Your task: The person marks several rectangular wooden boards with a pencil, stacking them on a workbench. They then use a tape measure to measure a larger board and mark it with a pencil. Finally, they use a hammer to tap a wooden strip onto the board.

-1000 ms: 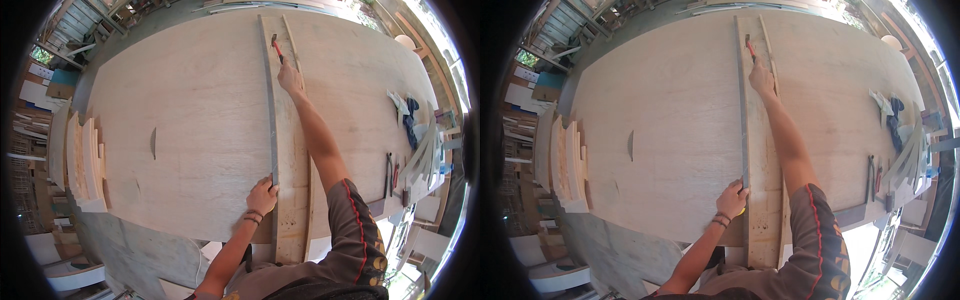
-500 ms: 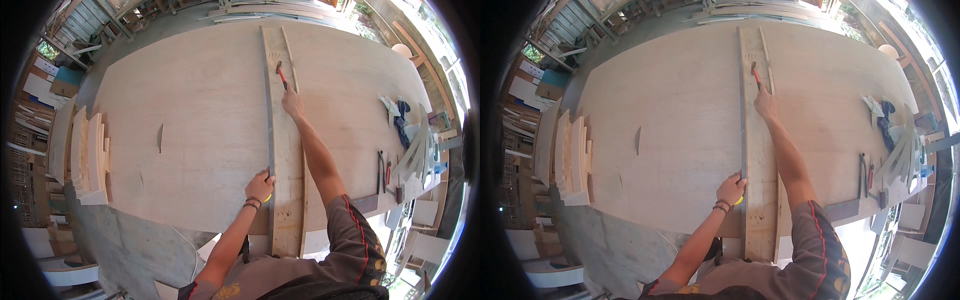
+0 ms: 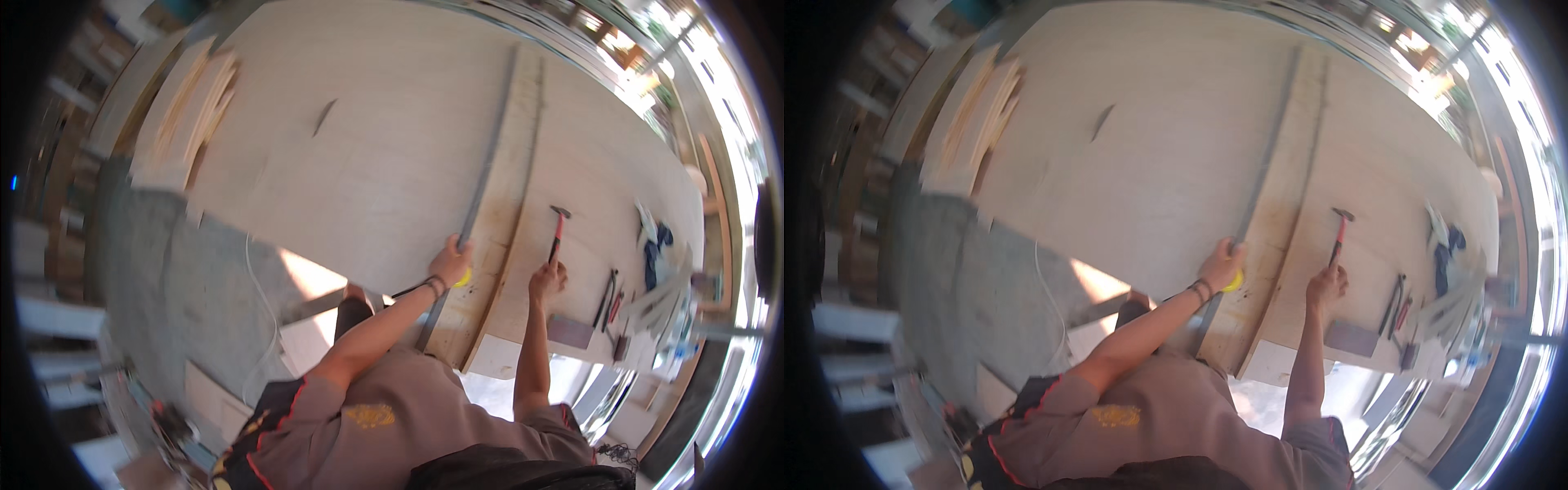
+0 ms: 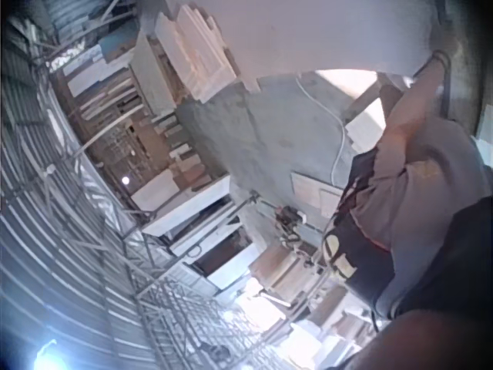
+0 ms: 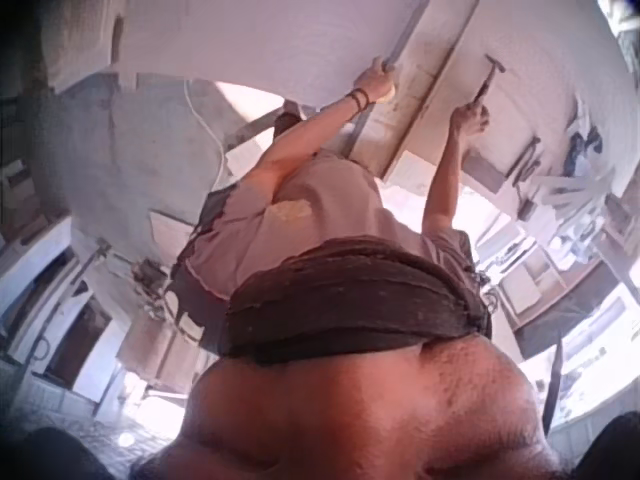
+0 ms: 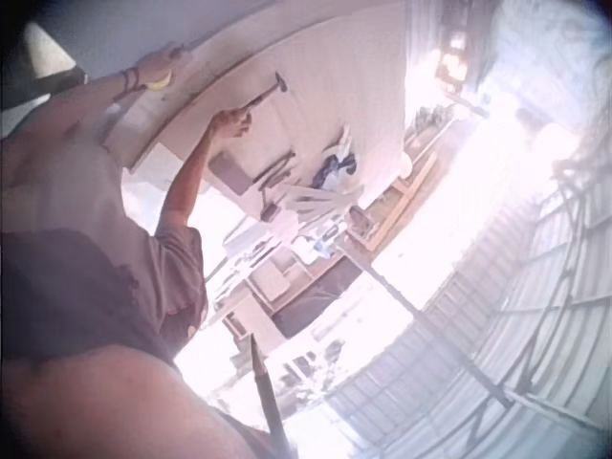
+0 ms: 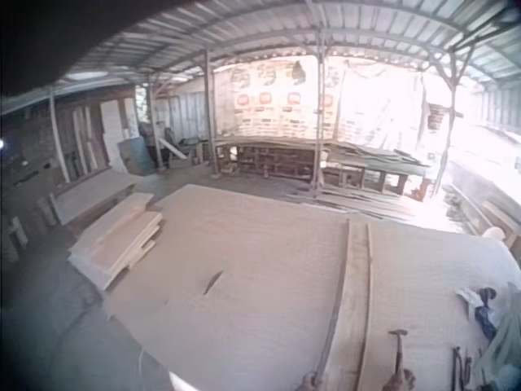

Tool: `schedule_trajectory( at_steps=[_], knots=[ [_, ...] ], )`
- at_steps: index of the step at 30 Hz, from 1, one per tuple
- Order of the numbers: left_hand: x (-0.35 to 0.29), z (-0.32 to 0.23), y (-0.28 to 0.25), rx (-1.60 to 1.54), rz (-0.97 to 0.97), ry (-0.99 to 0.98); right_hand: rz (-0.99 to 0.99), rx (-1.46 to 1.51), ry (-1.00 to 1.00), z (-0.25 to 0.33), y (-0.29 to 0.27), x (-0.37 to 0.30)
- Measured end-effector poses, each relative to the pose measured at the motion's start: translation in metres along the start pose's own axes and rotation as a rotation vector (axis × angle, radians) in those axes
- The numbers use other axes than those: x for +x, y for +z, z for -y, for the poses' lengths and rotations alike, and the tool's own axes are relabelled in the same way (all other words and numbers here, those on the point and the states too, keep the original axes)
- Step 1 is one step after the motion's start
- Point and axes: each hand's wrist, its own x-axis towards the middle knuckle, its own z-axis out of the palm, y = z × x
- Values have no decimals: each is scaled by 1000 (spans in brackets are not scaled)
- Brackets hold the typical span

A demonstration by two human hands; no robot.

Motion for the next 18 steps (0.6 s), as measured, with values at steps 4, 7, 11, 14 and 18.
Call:
schedule_trajectory(
  at_steps=[4,7,11,14,18],
  knots=[
    [-25,-1,49,-188,-60,107,434,814,46,24,-65,-58],
    [-58,-16,67,-377,132,46,812,1316,383,60,-125,-101],
    [-114,-30,51,-27,94,196,614,1389,531,48,-110,-109],
    [-111,21,24,-85,-137,650,632,1112,527,11,-78,-79],
    [-141,84,-86,-389,108,277,727,861,347,-45,-37,-54]
  ],
)
